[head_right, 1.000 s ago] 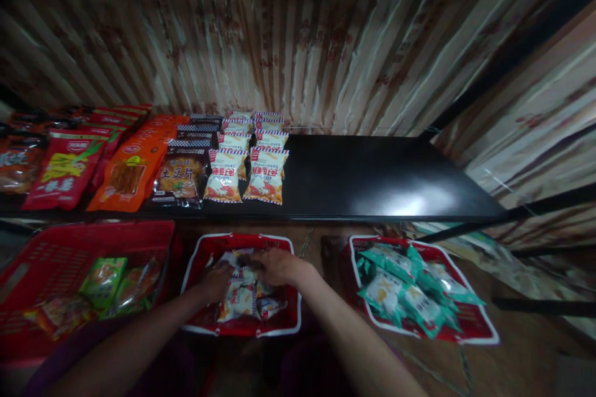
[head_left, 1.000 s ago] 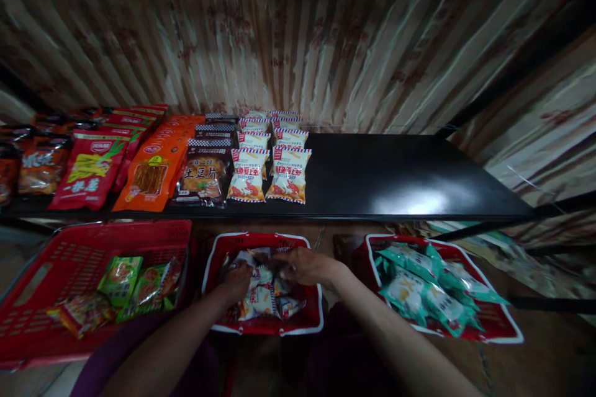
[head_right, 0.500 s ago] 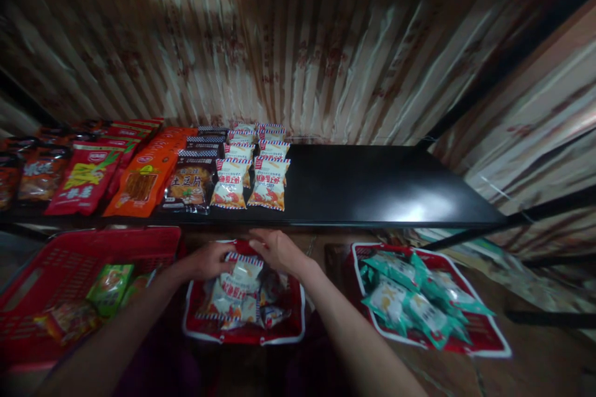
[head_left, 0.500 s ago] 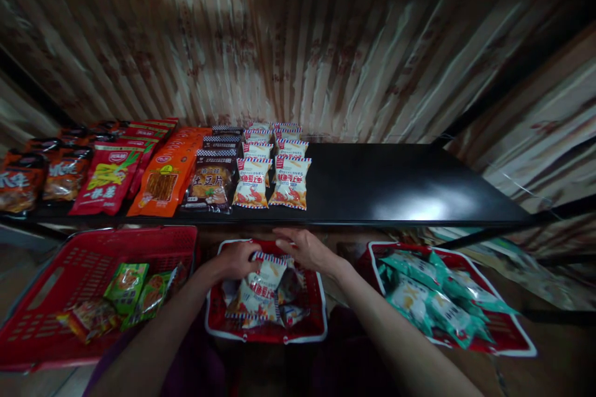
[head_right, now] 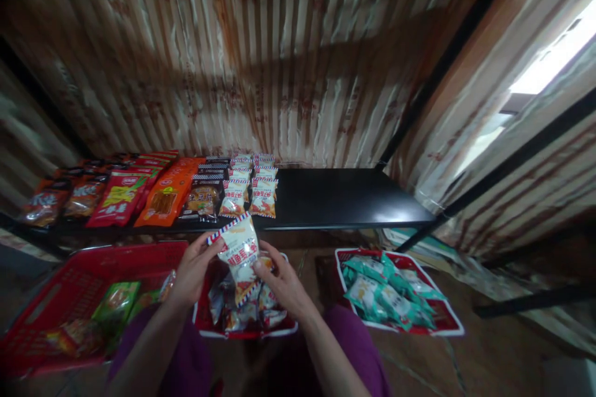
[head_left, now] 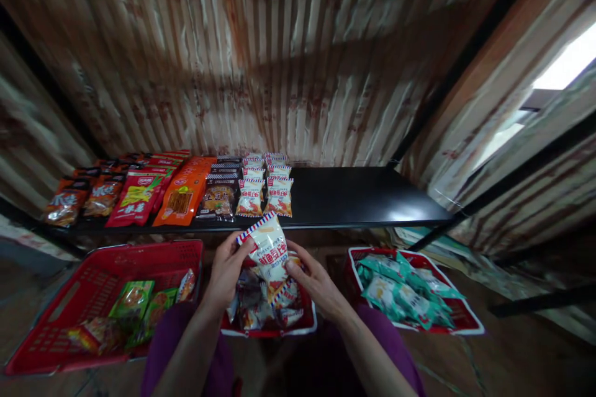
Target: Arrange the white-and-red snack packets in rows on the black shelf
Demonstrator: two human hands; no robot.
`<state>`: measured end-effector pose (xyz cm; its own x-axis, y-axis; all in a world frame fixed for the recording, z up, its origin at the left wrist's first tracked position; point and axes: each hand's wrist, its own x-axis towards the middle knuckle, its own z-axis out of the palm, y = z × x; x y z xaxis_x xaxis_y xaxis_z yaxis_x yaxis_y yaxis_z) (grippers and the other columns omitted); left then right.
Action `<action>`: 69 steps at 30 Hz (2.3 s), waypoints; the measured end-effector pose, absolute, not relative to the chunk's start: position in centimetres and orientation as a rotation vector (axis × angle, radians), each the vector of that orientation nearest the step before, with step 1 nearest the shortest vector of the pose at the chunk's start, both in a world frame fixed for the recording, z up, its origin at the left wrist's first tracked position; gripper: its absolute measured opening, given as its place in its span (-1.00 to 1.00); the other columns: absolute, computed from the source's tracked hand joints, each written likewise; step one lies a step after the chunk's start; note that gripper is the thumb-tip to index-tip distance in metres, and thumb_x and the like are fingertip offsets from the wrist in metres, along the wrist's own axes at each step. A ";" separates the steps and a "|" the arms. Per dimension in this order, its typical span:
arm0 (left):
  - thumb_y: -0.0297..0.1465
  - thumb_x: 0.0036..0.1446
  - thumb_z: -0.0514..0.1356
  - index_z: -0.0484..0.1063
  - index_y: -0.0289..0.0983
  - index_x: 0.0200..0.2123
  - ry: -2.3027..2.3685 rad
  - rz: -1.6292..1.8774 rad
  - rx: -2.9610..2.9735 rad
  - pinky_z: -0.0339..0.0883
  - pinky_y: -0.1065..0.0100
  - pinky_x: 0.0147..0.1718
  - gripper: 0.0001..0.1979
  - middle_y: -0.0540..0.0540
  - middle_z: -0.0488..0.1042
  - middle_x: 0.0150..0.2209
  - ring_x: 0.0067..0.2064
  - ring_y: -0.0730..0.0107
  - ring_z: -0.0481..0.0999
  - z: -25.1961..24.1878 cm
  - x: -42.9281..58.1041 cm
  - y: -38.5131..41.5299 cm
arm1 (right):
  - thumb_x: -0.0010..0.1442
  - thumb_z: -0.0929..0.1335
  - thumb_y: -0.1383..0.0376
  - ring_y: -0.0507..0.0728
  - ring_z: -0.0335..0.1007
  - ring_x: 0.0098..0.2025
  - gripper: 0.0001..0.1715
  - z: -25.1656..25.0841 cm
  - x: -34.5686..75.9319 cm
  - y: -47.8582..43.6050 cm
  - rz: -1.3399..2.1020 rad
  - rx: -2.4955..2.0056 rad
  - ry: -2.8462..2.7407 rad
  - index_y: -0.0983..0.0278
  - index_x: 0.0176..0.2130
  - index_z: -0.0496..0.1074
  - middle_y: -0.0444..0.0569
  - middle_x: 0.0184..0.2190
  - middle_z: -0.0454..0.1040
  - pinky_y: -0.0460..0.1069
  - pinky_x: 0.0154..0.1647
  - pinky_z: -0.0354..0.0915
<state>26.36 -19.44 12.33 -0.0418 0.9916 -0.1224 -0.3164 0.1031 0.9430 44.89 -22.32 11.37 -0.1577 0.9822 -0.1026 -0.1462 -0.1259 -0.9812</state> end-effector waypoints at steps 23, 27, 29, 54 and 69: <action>-0.35 -0.20 0.33 0.47 -0.29 -0.35 0.895 1.744 0.527 0.36 0.42 -0.33 -0.73 0.00 0.58 -0.42 -0.39 0.42 0.54 21.4 26.2 -27.5 | -0.11 0.49 0.05 0.24 0.51 -0.35 -0.54 17.6 38.8 -32.3 1.302 -0.917 -0.661 0.26 -0.24 0.56 0.02 -0.36 0.60 0.06 -0.42 0.40; -0.35 -0.24 0.34 0.47 -0.30 -0.40 0.882 1.724 0.489 0.35 0.43 -0.37 -0.75 0.00 0.57 -0.45 -0.44 0.44 0.53 21.4 26.7 -28.0 | -0.11 0.48 0.04 0.24 0.51 -0.38 -0.58 17.2 39.0 -33.6 1.188 -0.975 -0.668 0.25 -0.29 0.57 -0.01 -0.41 0.60 0.05 -0.45 0.40; -0.36 -0.26 0.35 0.47 -0.30 -0.41 0.862 1.694 0.485 0.33 0.44 -0.38 -0.75 0.01 0.57 -0.46 -0.45 0.46 0.52 21.3 26.9 -28.2 | -0.10 0.47 0.04 0.23 0.50 -0.39 -0.61 16.8 39.2 -34.1 1.146 -1.005 -0.664 0.23 -0.32 0.57 -0.01 -0.41 0.60 0.05 -0.46 0.40; -0.27 -0.01 0.29 0.26 -0.23 0.05 0.828 1.356 0.862 0.38 0.26 -0.13 -0.46 -0.17 0.52 -0.08 -0.13 0.23 0.53 17.5 27.0 -31.5 | -0.03 0.46 0.07 0.27 0.48 -0.12 -0.51 14.3 38.4 -34.4 1.191 -0.981 -0.548 0.24 -0.11 0.49 0.05 -0.15 0.56 0.11 -0.18 0.41; -0.33 0.02 0.26 0.29 -0.23 0.04 0.805 1.022 1.186 0.37 0.24 -0.10 -0.51 -0.15 0.50 -0.05 -0.11 0.21 0.51 15.3 25.3 -32.3 | 0.01 0.40 0.06 0.10 0.41 -0.42 -0.60 18.2 43.2 -30.3 0.922 -1.330 -1.273 0.25 -0.21 0.51 -0.06 -0.39 0.55 -0.04 -0.43 0.30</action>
